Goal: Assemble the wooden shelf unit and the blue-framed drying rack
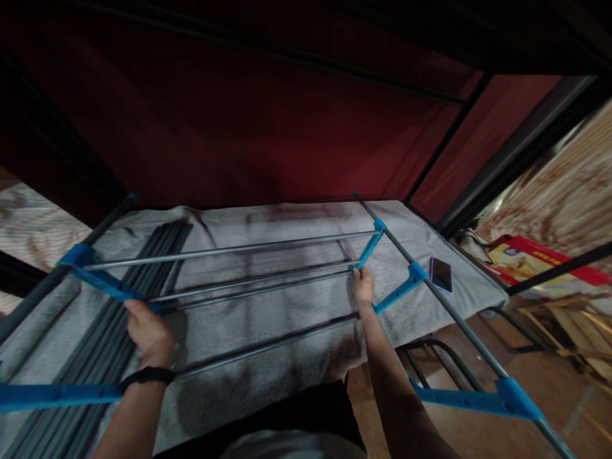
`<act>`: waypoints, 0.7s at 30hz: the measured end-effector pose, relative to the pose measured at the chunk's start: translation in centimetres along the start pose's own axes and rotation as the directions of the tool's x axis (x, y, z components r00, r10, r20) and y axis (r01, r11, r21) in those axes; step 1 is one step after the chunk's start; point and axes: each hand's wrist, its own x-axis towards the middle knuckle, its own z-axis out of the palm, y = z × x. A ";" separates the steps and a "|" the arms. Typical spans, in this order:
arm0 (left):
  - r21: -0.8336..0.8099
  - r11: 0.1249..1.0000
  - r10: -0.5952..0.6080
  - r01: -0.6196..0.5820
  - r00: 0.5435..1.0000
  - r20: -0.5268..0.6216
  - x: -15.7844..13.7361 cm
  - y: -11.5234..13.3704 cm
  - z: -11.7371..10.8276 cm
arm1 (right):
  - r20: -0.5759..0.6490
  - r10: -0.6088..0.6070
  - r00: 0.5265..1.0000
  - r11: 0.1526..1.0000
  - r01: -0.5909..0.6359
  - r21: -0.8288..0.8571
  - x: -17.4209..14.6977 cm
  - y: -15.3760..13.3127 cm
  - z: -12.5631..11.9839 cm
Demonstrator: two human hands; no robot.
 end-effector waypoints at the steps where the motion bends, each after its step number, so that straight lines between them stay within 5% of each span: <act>1: 0.004 1.000 0.016 -0.016 1.000 0.009 -0.1 0.0 -0.1 | -0.009 0.024 1.000 0.999 -0.024 -0.032 -0.1 -0.3 0.0; 15: -0.085 0.996 0.030 -0.018 0.990 0.139 -1.5 -0.1 -0.6 | -0.001 0.113 0.994 0.929 -0.106 -0.354 -0.9 -3.4 -1.1; 21: -0.189 0.982 0.004 0.025 0.988 0.152 -1.5 -0.9 -1.0 | 0.033 0.058 0.998 0.877 -0.035 -0.478 -0.5 -2.0 -1.1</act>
